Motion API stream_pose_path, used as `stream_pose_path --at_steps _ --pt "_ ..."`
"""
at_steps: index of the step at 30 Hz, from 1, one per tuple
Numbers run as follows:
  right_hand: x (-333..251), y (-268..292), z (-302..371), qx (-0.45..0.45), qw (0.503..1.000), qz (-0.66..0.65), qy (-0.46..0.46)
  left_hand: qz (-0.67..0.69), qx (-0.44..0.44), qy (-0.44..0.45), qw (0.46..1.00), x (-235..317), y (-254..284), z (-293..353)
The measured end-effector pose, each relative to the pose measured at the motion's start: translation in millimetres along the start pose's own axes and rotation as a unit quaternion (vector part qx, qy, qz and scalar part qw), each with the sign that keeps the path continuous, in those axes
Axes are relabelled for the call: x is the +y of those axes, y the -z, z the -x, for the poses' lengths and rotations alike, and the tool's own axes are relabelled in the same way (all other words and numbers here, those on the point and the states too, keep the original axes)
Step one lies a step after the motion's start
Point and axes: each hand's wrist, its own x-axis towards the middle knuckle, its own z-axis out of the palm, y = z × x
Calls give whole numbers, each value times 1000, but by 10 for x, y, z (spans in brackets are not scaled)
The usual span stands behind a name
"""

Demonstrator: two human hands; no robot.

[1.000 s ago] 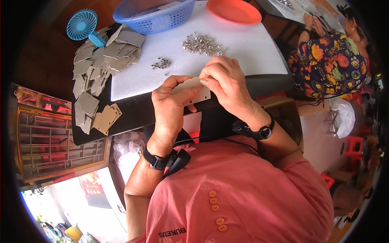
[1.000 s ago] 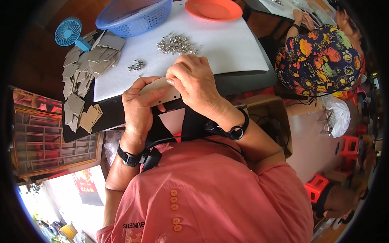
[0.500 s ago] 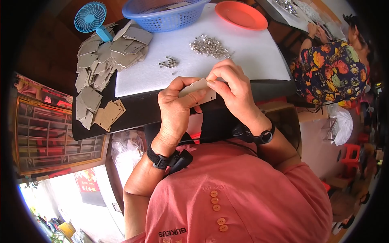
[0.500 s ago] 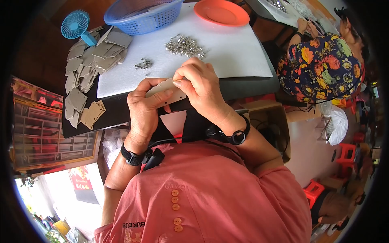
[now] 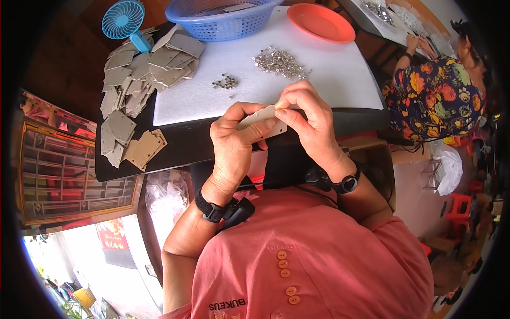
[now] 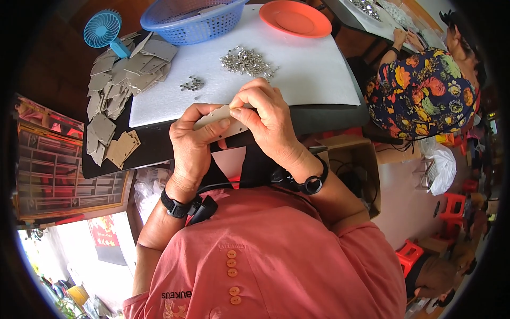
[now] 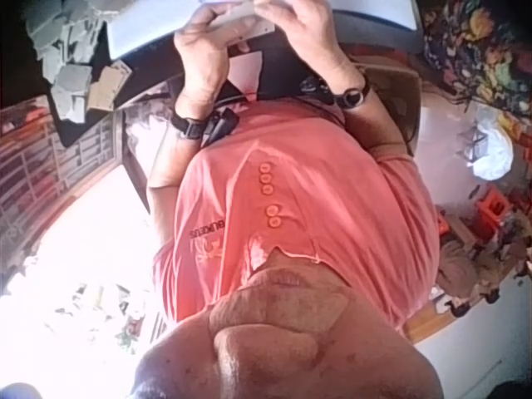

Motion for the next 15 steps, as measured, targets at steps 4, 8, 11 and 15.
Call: stream_pose_path --at_steps 4,8,11,15 --pt "-4 -42 31 14 1000 12 -4 2 7 -1 1000 -15 2 11" --pt "-53 -74 61 25 999 31 -14 -13 2 -5 1000 -10 0 28" --pt "-105 -93 16 38 998 -21 -38 -2 1 -35 999 -45 8 33" --pt "-67 44 20 -72 991 -77 -82 -4 -15 -49 999 -43 9 51"
